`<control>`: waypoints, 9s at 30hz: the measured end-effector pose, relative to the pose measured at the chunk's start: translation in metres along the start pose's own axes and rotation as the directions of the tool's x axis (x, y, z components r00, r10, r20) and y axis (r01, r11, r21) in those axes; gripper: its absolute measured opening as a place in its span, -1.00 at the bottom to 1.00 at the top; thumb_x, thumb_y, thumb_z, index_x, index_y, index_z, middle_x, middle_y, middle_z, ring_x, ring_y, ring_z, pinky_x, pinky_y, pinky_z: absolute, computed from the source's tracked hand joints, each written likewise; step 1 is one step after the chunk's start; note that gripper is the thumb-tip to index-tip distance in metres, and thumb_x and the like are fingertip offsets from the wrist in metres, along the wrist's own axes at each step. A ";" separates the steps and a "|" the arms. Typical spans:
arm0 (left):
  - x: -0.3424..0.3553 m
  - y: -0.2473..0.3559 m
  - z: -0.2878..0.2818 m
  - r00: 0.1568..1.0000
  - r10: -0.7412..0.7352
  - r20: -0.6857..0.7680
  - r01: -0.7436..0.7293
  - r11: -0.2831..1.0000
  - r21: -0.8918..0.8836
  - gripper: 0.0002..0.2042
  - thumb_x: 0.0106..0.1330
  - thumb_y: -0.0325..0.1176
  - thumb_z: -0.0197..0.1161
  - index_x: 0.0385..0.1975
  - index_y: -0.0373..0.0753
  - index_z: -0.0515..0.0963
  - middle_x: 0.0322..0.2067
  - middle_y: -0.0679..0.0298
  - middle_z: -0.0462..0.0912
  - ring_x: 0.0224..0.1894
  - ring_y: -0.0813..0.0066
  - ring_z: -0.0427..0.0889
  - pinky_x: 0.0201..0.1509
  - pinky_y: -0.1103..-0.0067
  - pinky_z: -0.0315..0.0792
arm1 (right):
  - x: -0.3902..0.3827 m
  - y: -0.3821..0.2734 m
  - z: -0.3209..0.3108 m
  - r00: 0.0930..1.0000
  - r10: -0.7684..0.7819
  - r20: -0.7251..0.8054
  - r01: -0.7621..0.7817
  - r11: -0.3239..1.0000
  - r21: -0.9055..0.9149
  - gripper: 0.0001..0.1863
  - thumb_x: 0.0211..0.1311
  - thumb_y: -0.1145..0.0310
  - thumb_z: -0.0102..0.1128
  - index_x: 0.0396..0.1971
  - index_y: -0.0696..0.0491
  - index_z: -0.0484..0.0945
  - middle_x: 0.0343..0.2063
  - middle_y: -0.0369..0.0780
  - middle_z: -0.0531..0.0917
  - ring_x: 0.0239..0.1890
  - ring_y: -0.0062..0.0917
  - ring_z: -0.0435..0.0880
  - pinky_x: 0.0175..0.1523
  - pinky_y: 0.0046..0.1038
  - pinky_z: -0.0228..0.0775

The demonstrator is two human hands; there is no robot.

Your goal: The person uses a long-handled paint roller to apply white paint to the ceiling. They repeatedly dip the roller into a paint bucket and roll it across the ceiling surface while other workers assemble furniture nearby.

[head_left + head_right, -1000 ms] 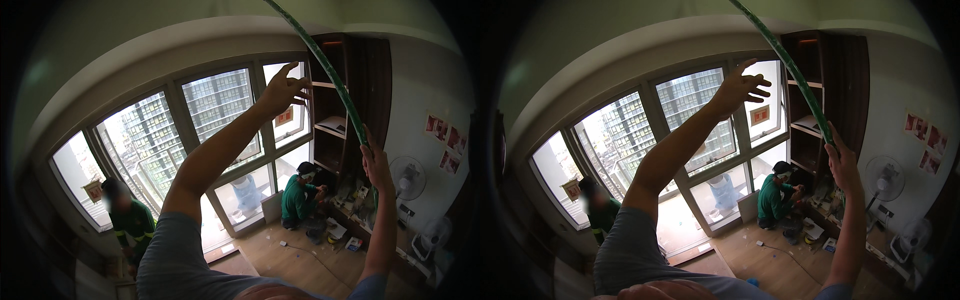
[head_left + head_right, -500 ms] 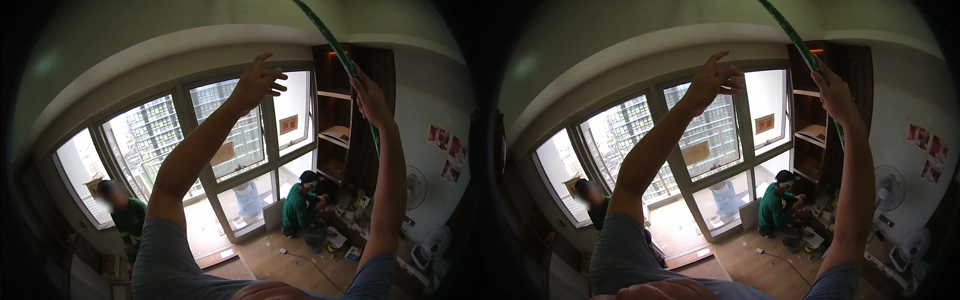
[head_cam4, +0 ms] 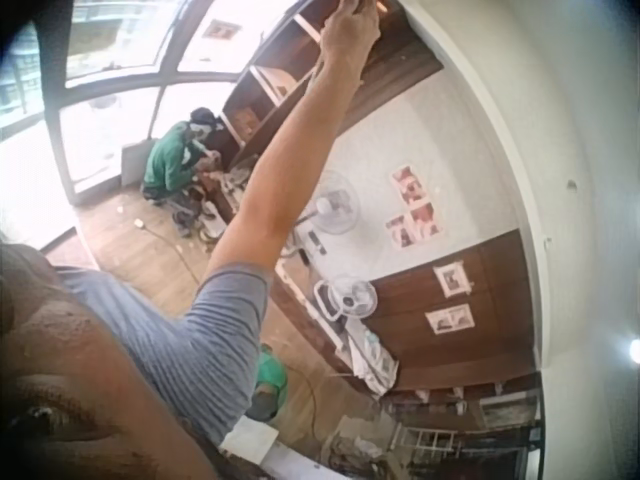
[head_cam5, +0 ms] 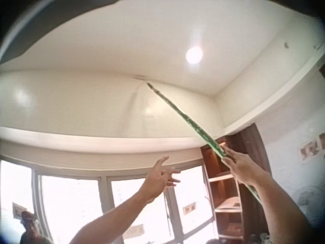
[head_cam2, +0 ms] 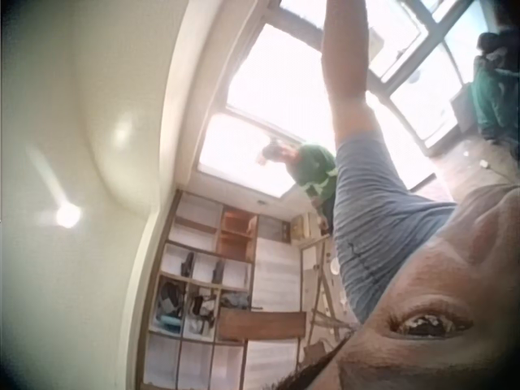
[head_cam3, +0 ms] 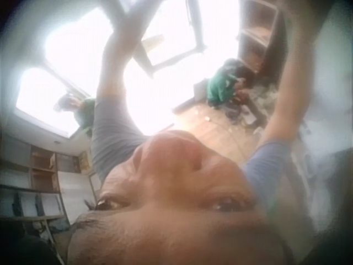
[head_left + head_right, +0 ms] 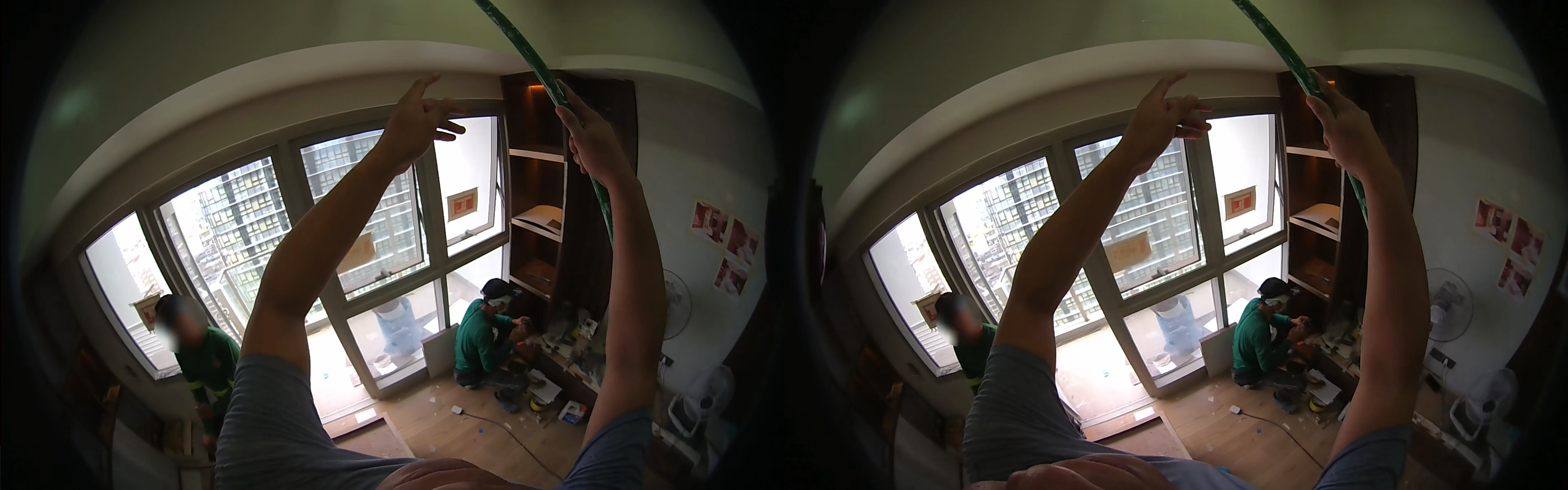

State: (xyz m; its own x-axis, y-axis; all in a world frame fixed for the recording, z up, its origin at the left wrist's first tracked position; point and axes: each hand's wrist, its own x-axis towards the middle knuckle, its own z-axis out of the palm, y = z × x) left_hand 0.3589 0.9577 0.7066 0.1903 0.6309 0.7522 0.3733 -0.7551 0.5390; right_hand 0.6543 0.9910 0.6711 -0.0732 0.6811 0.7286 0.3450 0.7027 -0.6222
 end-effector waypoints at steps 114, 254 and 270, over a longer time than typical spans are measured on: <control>0.042 -0.137 0.105 0.959 -0.284 0.006 0.262 0.876 -0.405 -0.71 0.55 -0.36 0.04 0.15 -0.35 0.34 -0.05 0.06 0.60 0.03 0.19 0.67 0.18 0.18 0.60 | -0.372 0.233 -0.002 0.878 0.410 0.247 -0.375 0.910 -0.179 -0.42 0.56 0.24 -0.02 0.47 0.07 0.19 0.28 0.05 0.50 0.32 -0.05 0.48 0.31 -0.26 0.33; 0.024 -0.113 -0.013 0.971 -0.227 -0.077 0.195 0.936 -0.293 -0.26 0.55 -0.11 0.12 0.50 -0.37 -0.08 0.20 0.01 0.47 0.26 0.17 0.50 0.33 0.28 0.47 | -0.254 0.171 0.121 0.955 0.146 0.256 -0.147 0.989 -0.014 -0.35 0.56 0.23 -0.02 0.54 -0.23 -0.01 0.07 0.14 0.61 0.01 0.17 0.62 -0.02 0.01 0.48; -0.090 -0.112 0.014 0.934 -0.345 -0.094 0.311 0.913 -0.264 -0.62 0.57 -0.19 0.08 0.19 -0.34 0.40 -0.05 0.14 0.66 -0.10 0.38 0.69 0.10 0.36 0.60 | -0.485 0.255 0.131 0.737 0.440 0.514 -0.482 0.874 -0.058 -0.27 0.47 0.13 0.08 0.53 -0.07 0.04 0.14 0.08 0.59 0.09 0.06 0.62 0.14 -0.12 0.47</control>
State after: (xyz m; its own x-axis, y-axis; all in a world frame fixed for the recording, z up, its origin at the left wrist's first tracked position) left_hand 0.3127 0.9881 0.5726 -0.0369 0.8331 0.5520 0.1600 -0.5403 0.8261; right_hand 0.6556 0.8670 0.1220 -0.3827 0.9166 0.1158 0.3917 0.2745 -0.8782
